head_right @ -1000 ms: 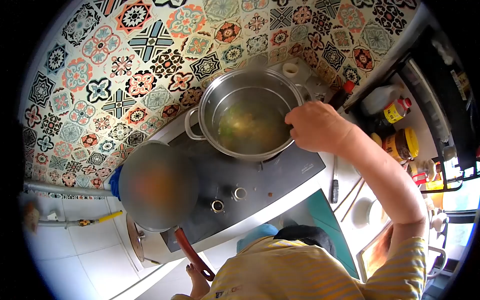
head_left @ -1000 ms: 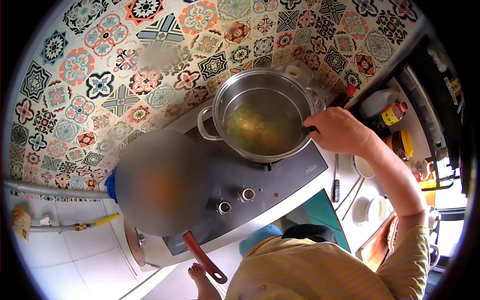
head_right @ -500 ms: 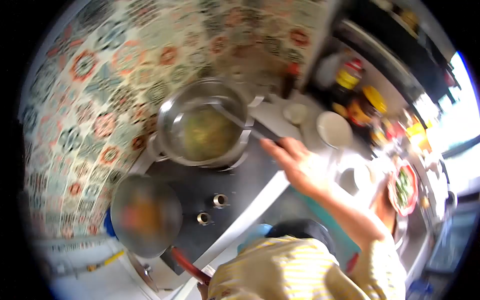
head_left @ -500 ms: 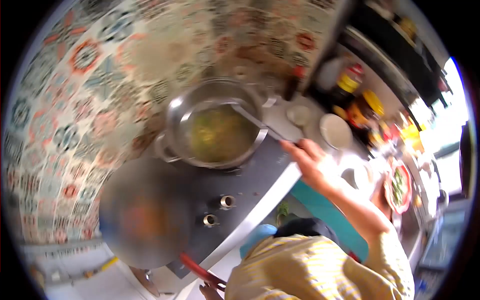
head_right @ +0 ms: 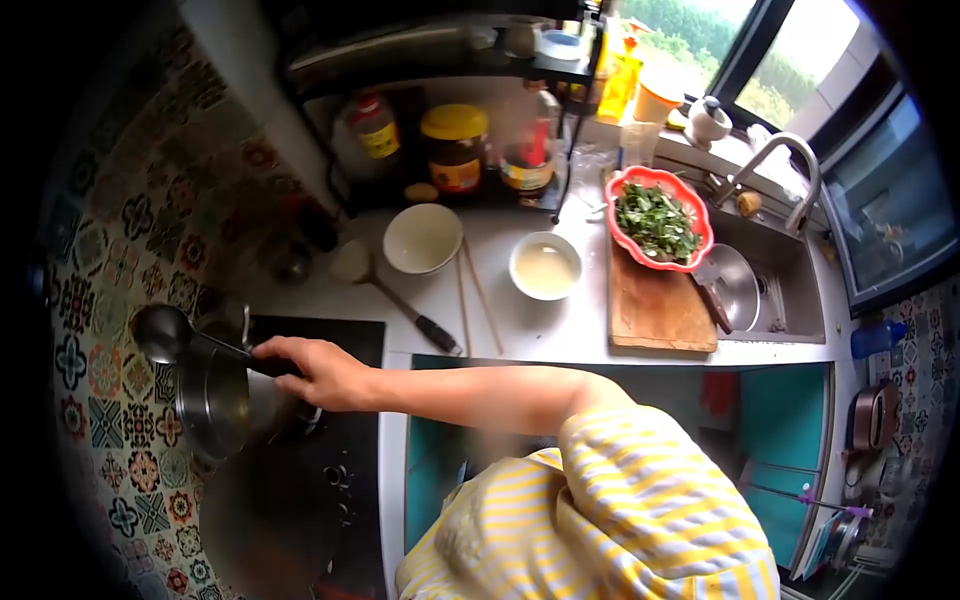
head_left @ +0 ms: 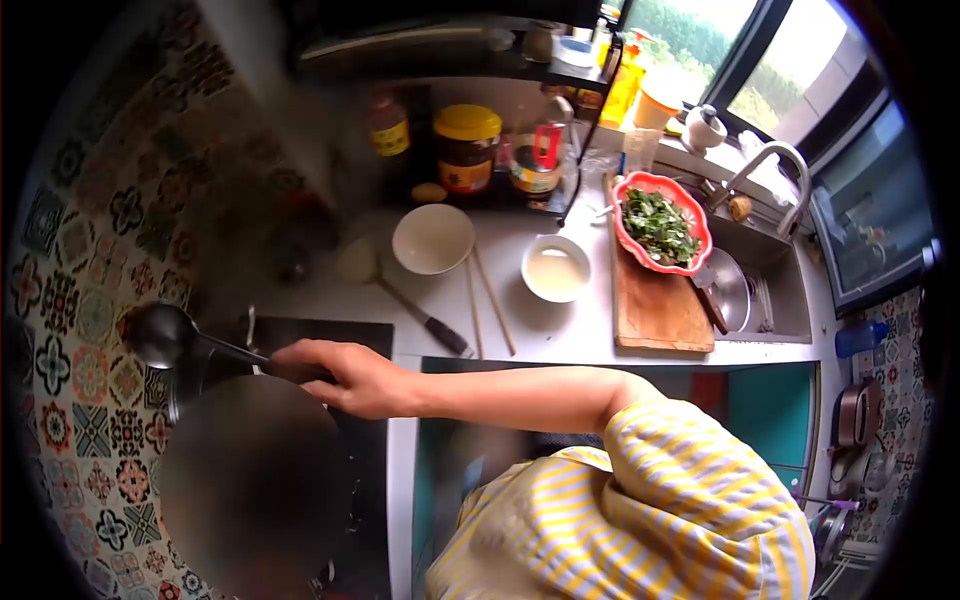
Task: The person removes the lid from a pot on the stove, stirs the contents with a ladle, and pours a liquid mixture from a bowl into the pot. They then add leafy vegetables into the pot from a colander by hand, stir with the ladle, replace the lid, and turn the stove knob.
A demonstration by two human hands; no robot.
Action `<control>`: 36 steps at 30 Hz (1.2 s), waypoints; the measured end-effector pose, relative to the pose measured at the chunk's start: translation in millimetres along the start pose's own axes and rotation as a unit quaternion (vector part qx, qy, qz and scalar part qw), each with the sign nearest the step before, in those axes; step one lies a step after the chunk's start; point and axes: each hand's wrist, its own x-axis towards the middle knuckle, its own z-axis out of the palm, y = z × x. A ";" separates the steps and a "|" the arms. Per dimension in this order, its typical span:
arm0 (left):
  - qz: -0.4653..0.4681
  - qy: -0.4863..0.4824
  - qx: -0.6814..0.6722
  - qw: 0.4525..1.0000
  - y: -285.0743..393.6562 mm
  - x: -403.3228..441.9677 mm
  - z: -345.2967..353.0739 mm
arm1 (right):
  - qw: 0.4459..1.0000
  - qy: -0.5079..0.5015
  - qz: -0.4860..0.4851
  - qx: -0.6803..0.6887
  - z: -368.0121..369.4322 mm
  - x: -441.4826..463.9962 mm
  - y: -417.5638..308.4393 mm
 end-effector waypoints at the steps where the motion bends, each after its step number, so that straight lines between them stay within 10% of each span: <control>1: 0.005 -0.005 0.017 1.000 -2.0 -5.6 8.8 | 0.988 0.008 0.038 0.147 -16.1 -4.2 -16.5; 6: 0.063 -0.114 0.076 0.989 6.2 -32.8 49.2 | 0.897 0.065 0.249 0.360 -156.5 -91.4 -77.3; 8: 0.136 -0.242 -0.051 0.959 81.6 -160.4 158.0 | 0.917 0.159 0.280 0.235 -206.8 -139.5 -100.1; 11: 0.148 -0.343 0.105 0.922 144.7 -248.7 284.7 | 0.904 0.285 0.256 0.191 -265.5 -221.3 -109.0; 19: 0.009 -0.471 0.271 0.840 126.4 -290.0 525.3 | 0.843 0.452 0.290 -0.038 -308.6 -334.2 -151.8; 25: -0.041 -0.566 0.147 0.810 101.7 -286.8 580.4 | 0.834 0.360 0.363 -0.206 -298.5 -360.4 -146.5; 36: -0.029 -0.570 0.089 0.816 108.4 -282.0 547.5 | 0.787 0.031 0.140 -0.600 -313.3 -290.7 -64.8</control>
